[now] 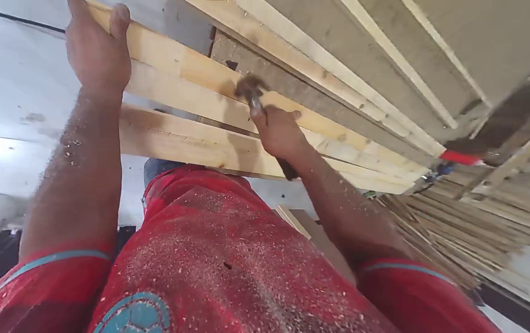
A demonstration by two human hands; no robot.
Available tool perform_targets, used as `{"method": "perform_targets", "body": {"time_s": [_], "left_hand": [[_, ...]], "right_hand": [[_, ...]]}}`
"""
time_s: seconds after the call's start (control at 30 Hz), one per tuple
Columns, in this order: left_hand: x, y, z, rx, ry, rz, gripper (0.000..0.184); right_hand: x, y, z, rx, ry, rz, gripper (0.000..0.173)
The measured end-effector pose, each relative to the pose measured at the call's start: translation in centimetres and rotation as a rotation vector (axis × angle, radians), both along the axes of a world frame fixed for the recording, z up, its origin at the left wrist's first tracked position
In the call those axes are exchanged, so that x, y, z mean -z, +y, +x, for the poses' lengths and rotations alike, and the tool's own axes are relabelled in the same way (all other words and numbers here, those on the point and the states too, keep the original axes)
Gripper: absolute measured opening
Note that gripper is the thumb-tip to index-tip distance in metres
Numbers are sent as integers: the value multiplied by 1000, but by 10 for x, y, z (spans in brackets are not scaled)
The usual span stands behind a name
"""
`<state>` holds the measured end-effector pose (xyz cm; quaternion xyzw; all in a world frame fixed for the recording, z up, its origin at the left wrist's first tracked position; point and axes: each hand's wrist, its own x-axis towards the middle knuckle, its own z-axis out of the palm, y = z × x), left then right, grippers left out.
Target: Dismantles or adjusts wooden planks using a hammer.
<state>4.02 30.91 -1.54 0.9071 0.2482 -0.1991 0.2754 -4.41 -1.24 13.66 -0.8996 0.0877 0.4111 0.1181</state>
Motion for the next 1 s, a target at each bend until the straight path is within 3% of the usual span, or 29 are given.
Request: {"method": "perform_targets", "body": {"time_s": [0.03,0.1,0.23,0.3,0.33,0.37,0.43,0.5,0.53,0.6,0.67,0.73,0.8,0.87,0.93,1.0], "left_hand": [[0,0,-2,2,8,-8,87],[1,1,3,-20,-7,-17,87],[4,1,-1,9,-12,-18,86],[5,1,-1,9,-9,-14,85],[5,2,-1,4,-9,-14,85],[5,3,0,5,-8,-13,84],[4,1,-1,16,8,-19,84],[1,0,4,5,19,-18,84],[1,2,5,-9,20,-13,84],[3,-1,-1,25,43,-1,82],[2,-1,4,8,29,4,82],[0,-2,3,4,39,6,79],[-2,-1,5,-2,55,7,78],[-3,-1,6,-4,71,16,80],[-3,-2,4,-7,91,13,80],[-4,0,12,-20,75,19,80]], "right_hand": [[-1,-6,5,16,147,-54,63],[-26,-5,27,-4,169,-78,64],[-86,24,53,61,-321,168,56],[-75,30,51,83,-514,331,49],[-57,27,43,70,-502,324,50],[-35,19,31,40,-404,244,53],[-5,-1,8,-8,42,5,62],[-9,-15,5,-28,356,-103,68],[-21,-14,11,-52,374,-107,67],[-58,-4,11,-10,153,-38,62],[-77,8,29,47,-268,147,53],[-63,11,23,98,-630,458,47],[-12,-2,-4,107,-695,598,56],[34,-26,-29,20,-407,295,63],[41,-27,-28,30,-52,43,66],[22,-21,-7,-4,-101,10,66]]}}
